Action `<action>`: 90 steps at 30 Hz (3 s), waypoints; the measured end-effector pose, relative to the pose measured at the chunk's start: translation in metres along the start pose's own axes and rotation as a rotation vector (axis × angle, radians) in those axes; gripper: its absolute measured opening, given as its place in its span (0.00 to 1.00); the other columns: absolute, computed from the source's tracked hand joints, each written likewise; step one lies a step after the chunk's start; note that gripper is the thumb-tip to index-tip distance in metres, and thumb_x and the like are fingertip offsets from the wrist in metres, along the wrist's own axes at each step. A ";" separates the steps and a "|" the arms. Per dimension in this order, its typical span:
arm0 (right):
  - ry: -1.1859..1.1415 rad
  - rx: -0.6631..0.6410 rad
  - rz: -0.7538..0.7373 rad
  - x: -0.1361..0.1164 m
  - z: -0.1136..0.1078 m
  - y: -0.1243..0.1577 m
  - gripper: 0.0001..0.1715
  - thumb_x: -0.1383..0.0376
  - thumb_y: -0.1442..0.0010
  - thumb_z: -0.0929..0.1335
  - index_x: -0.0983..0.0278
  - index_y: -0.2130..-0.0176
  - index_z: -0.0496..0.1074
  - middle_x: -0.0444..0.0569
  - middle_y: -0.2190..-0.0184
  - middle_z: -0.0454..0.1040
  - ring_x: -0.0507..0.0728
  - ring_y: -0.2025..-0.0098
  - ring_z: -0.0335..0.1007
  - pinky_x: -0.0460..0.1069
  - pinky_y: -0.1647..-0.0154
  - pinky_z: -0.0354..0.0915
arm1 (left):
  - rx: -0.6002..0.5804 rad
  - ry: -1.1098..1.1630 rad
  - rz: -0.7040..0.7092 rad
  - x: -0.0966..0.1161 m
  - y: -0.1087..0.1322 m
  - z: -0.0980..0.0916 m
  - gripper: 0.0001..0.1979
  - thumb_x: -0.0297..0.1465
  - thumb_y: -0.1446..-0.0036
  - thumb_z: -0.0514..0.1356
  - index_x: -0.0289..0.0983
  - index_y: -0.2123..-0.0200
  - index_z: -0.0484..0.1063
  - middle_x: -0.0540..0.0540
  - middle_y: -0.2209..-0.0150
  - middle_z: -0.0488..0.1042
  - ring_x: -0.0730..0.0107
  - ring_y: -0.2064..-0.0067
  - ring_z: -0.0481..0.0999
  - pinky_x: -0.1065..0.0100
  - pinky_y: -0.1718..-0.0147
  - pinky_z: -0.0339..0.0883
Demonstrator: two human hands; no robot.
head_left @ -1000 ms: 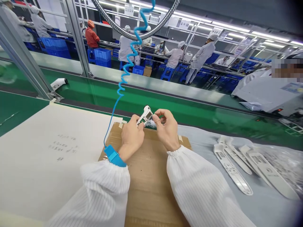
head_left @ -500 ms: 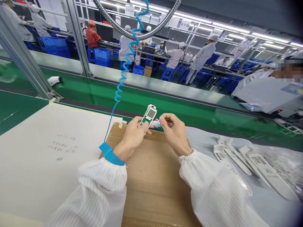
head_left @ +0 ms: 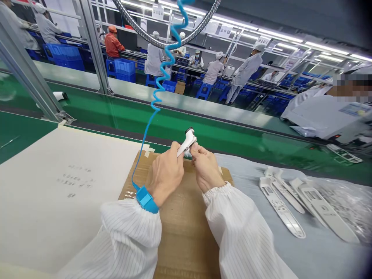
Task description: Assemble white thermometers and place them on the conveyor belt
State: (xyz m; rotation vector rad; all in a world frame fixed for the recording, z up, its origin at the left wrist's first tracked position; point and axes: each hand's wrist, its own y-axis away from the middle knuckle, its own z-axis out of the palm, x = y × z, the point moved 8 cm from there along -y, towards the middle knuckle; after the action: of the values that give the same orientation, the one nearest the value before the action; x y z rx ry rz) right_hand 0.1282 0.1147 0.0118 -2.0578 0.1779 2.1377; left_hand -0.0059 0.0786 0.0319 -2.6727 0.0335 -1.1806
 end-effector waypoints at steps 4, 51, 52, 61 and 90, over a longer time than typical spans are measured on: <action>-0.008 -0.032 -0.033 -0.012 0.007 0.001 0.30 0.39 0.57 0.75 0.62 0.75 0.70 0.39 0.80 0.61 0.49 0.76 0.51 0.48 0.74 0.51 | 0.064 0.043 -0.177 -0.023 -0.007 -0.004 0.05 0.32 0.36 0.53 0.41 0.58 0.68 0.44 0.66 0.78 0.56 0.63 0.78 0.65 0.66 0.60; 1.206 -0.032 -1.054 -0.084 0.009 0.014 0.14 0.67 0.32 0.65 0.59 0.69 0.75 0.44 0.69 0.76 0.54 0.66 0.62 0.54 0.61 0.49 | -0.249 0.676 -0.181 -0.019 -0.008 0.021 0.02 0.28 0.42 0.58 0.39 0.64 0.67 0.49 0.68 0.78 0.75 0.75 0.71 0.71 0.75 0.61; 1.207 -0.027 -1.024 -0.081 0.007 0.014 0.15 0.68 0.32 0.64 0.60 0.71 0.74 0.44 0.70 0.76 0.54 0.66 0.62 0.54 0.61 0.49 | -0.253 0.713 -0.227 -0.020 -0.007 0.021 0.02 0.28 0.41 0.59 0.38 0.64 0.67 0.48 0.68 0.79 0.75 0.75 0.71 0.71 0.74 0.61; 0.369 -0.027 -0.358 -0.036 -0.024 0.010 0.14 0.53 0.39 0.70 0.61 0.64 0.77 0.46 0.65 0.77 0.52 0.71 0.63 0.50 0.66 0.60 | -0.375 1.079 -0.271 -0.006 -0.004 0.026 0.07 0.33 0.37 0.59 0.35 0.58 0.68 0.41 0.53 0.78 0.73 0.65 0.75 0.72 0.72 0.60; 0.155 -0.010 -0.197 -0.016 0.004 0.017 0.13 0.55 0.45 0.70 0.62 0.70 0.69 0.39 0.78 0.61 0.50 0.77 0.51 0.47 0.75 0.50 | 0.058 0.265 -0.163 -0.030 -0.013 -0.011 0.03 0.29 0.37 0.55 0.41 0.59 0.66 0.48 0.65 0.77 0.64 0.66 0.76 0.66 0.64 0.61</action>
State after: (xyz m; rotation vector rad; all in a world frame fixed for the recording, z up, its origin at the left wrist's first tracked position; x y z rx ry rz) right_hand 0.1215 0.0980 0.0271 -2.1481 -0.0156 1.8702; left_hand -0.0352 0.0924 0.0198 -2.4902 -0.1766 -1.5534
